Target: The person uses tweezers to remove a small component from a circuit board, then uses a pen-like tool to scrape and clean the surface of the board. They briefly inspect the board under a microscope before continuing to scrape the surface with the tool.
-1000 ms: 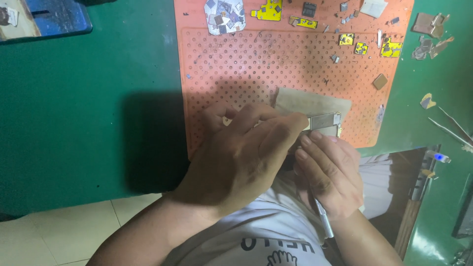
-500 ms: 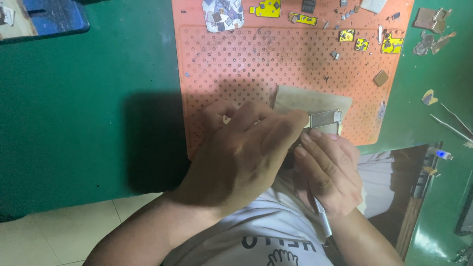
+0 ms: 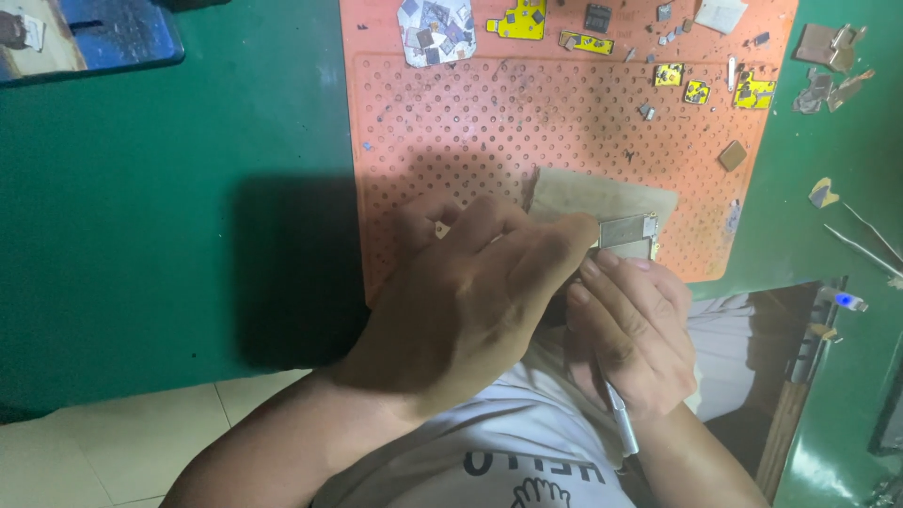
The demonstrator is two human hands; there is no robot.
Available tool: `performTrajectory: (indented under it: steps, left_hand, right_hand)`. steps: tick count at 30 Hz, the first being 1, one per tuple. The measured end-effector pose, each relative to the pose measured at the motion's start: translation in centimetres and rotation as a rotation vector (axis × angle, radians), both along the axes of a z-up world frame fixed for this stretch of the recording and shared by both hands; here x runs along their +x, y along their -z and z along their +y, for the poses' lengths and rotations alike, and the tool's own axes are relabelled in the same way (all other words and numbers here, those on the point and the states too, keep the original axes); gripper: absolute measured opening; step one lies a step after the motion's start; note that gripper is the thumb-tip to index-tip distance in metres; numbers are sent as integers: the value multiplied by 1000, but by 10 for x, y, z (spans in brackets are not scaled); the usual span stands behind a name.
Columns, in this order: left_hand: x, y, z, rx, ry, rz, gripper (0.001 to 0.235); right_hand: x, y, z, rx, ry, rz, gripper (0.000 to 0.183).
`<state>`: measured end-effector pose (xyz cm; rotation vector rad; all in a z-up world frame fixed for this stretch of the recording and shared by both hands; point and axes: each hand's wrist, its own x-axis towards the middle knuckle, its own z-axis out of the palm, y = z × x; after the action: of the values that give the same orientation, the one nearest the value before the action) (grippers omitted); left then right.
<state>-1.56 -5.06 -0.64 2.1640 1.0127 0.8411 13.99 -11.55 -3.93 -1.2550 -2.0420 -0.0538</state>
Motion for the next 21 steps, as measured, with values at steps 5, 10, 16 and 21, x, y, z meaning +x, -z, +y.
performTrajectory:
  steps: [5, 10, 16, 21]
  left_hand:
    - [1, 4, -2, 50, 4, 21, 31]
    - [-1, 5, -2, 22, 3, 8, 30]
    - [0, 0, -1, 33, -10, 6, 26]
    - [-2, 0, -2, 72, -13, 25, 23]
  right_hand:
    - [0, -2, 0, 4, -18, 4, 5]
    - [-1, -2, 2, 14, -21, 0, 4]
    - [0, 0, -2, 28, -3, 7, 4]
    - [0, -3, -1, 15, -16, -47, 4]
